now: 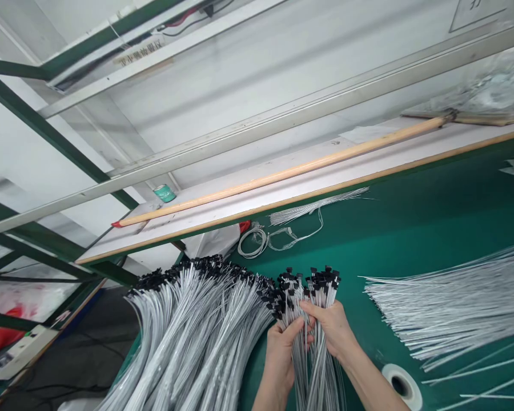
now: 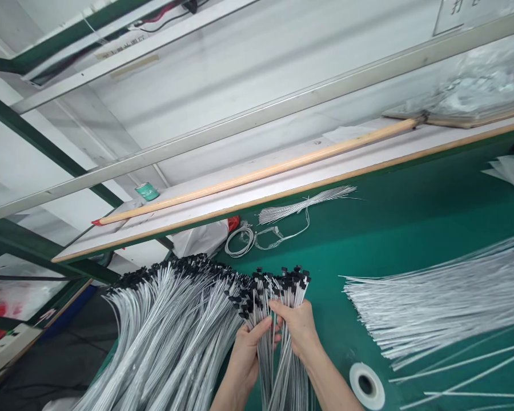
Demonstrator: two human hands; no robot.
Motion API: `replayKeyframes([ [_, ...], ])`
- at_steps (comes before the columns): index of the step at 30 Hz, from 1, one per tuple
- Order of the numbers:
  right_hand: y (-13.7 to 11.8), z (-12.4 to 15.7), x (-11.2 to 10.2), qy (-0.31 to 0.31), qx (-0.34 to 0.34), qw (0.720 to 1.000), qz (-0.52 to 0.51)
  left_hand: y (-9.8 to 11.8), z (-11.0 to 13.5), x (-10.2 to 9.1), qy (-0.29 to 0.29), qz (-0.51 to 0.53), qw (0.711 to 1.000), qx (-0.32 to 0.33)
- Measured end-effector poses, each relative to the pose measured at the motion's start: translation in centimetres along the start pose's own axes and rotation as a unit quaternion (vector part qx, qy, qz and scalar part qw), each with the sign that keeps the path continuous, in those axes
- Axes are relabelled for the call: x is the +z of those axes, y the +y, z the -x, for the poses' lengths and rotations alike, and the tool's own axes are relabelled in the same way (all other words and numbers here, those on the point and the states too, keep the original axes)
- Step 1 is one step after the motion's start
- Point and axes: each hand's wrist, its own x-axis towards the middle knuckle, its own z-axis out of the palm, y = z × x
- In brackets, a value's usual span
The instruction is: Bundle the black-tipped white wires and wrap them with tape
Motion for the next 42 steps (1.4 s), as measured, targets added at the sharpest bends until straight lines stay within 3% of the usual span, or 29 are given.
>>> replayKeyframes([
  [7, 0.1, -0.4, -0.6, 0.024, -0.032, 0.999, -0.007, 0.1, 0.3, -0.3, 0.049, 0.026, 0.998, -0.009],
  [14, 0.3, -0.2, -0.8, -0.079, -0.038, 0.995, -0.048, 0.0, -0.2, -0.6, 0.017, 0.008, 1.0, -0.003],
  [24, 0.2, -0.2, 0.7, -0.004, -0.048, 0.999, 0.009, 0.0, -0.2, -0.2, -0.011, -0.022, 1.0, -0.001],
  [28, 0.3, -0.3, 0.3, 0.0, -0.032, 0.999, 0.005, 0.0, 0.0, 0.0, -0.016, -0.021, 1.0, -0.012],
  [33, 0.6, -0.6, -0.9, -0.012, -0.013, 0.999, -0.05, -0.1, 0.1, -0.4, 0.028, 0.015, 0.999, -0.029],
  [37, 0.4, -0.4, -1.2, -0.062, -0.011, 0.994, -0.086, 0.0, 0.0, -0.8, -0.027, -0.006, 1.0, -0.011],
  [42, 0.0, -0.2, -0.4, -0.061, -0.025, 0.997, -0.048, 0.3, 0.4, -0.4, -0.069, -0.052, 0.996, 0.02],
])
